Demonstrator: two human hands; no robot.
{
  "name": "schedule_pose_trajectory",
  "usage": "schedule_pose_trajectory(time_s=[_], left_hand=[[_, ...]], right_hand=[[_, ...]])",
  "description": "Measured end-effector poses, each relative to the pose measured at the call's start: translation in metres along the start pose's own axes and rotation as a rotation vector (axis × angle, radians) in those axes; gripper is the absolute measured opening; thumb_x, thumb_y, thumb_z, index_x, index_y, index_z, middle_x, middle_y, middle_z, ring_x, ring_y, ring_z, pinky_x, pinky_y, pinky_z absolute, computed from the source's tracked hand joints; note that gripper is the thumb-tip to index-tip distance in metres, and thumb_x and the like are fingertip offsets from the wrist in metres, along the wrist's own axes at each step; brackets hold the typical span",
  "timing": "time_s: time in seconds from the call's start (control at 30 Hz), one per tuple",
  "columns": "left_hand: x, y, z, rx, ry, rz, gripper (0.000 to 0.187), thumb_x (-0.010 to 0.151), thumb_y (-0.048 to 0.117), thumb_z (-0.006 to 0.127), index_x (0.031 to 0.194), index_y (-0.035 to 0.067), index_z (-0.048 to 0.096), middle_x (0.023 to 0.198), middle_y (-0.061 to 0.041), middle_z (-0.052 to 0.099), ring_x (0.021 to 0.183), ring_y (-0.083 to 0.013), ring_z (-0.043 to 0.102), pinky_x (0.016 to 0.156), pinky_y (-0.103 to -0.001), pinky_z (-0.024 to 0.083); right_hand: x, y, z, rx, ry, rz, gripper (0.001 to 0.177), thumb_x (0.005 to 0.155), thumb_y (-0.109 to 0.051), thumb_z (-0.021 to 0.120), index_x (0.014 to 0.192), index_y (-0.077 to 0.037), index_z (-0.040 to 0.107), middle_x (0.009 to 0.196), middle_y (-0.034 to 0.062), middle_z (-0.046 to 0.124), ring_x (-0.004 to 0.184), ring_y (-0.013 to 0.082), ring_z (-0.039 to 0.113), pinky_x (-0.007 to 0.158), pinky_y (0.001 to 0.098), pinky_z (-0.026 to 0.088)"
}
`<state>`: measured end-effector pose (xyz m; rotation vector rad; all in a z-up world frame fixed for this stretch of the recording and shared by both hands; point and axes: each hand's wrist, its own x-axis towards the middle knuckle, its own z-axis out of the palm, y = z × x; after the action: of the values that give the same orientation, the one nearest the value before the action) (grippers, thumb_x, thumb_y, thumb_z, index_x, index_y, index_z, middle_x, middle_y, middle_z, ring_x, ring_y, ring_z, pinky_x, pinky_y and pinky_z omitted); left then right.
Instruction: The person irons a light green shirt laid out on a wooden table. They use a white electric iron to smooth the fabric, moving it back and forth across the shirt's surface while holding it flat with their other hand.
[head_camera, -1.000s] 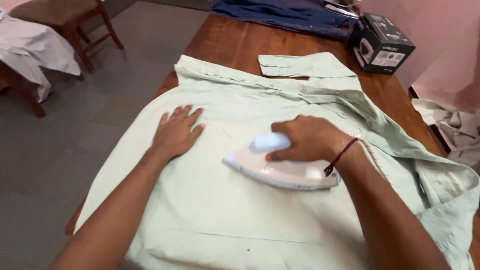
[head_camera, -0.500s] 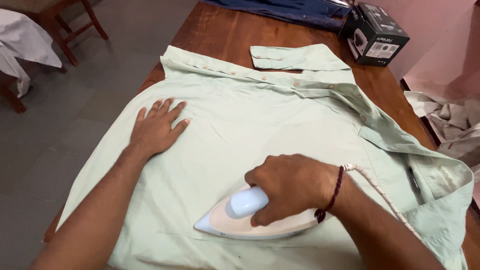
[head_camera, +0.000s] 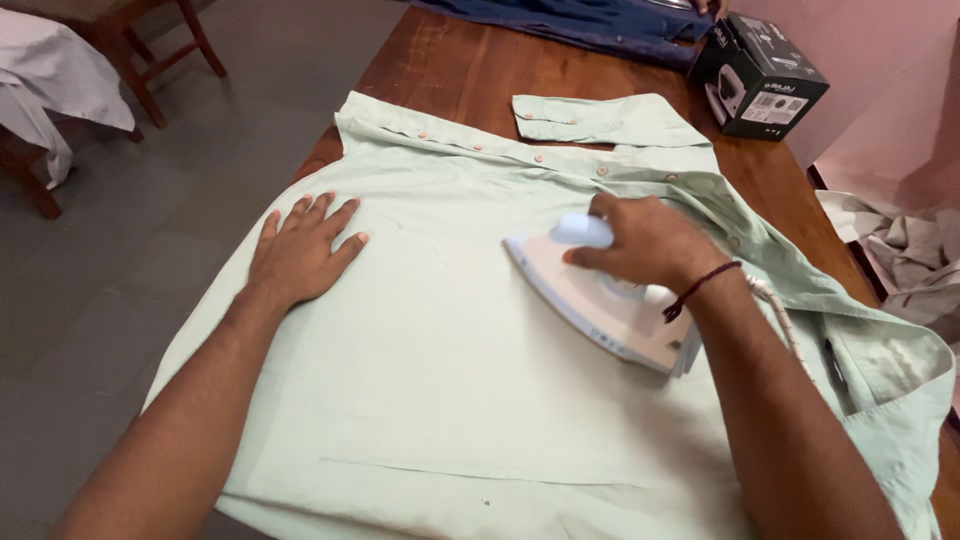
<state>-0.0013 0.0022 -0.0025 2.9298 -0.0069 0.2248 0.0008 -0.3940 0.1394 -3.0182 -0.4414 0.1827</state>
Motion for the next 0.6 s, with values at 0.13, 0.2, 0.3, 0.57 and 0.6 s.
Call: schedule_pose_trajectory(time_s=[0.13,0.2,0.3,0.57,0.6], left_hand=[[0.001,0.001,0.000,0.020,-0.026,-0.034,0.066,0.097,0.066,0.037,0.156,0.037,0.038,0.167,-0.002,0.028,0.155,-0.0251,0.019,0.124,-0.053,0.011],[0.003,0.002,-0.001,0.020,-0.031,-0.039,0.066,0.097,0.065,0.037,0.156,0.037,0.038,0.167,-0.002,0.027,0.155,-0.0246,0.019,0.124,-0.053,0.011],[0.000,0.001,-0.001,0.001,-0.020,-0.027,0.066,0.097,0.065,0.038,0.156,0.037,0.038,0.167,-0.002,0.027,0.155,-0.0246,0.019,0.124,-0.052,0.011],[0.003,0.000,0.001,0.013,-0.027,-0.048,0.066,0.097,0.065,0.038,0.156,0.038,0.037,0.168,0.000,0.026,0.155,-0.0229,0.019,0.125,-0.050,0.010],[0.004,-0.001,0.001,0.009,-0.021,-0.045,0.066,0.096,0.066,0.038,0.156,0.038,0.037,0.168,0.000,0.026,0.155,-0.0227,0.019,0.124,-0.050,0.010]], right_hand=[[0.005,0.022,0.004,-0.071,0.171,0.008,0.056,0.086,-0.052,0.073,0.116,-0.005,0.067,0.098,0.0276,0.073,0.098,0.0450,0.070,0.089,0.0523,0.054],[0.006,0.026,0.006,-0.081,0.178,0.020,0.056,0.087,-0.052,0.072,0.115,-0.004,0.066,0.097,0.0284,0.073,0.097,0.0452,0.070,0.088,0.0532,0.054],[0.005,0.028,0.006,-0.073,0.171,0.004,0.054,0.087,-0.051,0.071,0.113,-0.004,0.065,0.095,0.0283,0.073,0.097,0.0454,0.070,0.088,0.0536,0.054],[-0.011,0.009,-0.001,-0.034,-0.001,-0.102,0.057,0.084,-0.051,0.072,0.121,-0.009,0.057,0.094,0.0249,0.074,0.095,0.0424,0.071,0.085,0.0516,0.054],[-0.014,0.006,-0.003,-0.010,-0.021,-0.122,0.057,0.083,-0.050,0.073,0.120,-0.010,0.058,0.095,0.0242,0.074,0.096,0.0418,0.071,0.085,0.0516,0.053]])
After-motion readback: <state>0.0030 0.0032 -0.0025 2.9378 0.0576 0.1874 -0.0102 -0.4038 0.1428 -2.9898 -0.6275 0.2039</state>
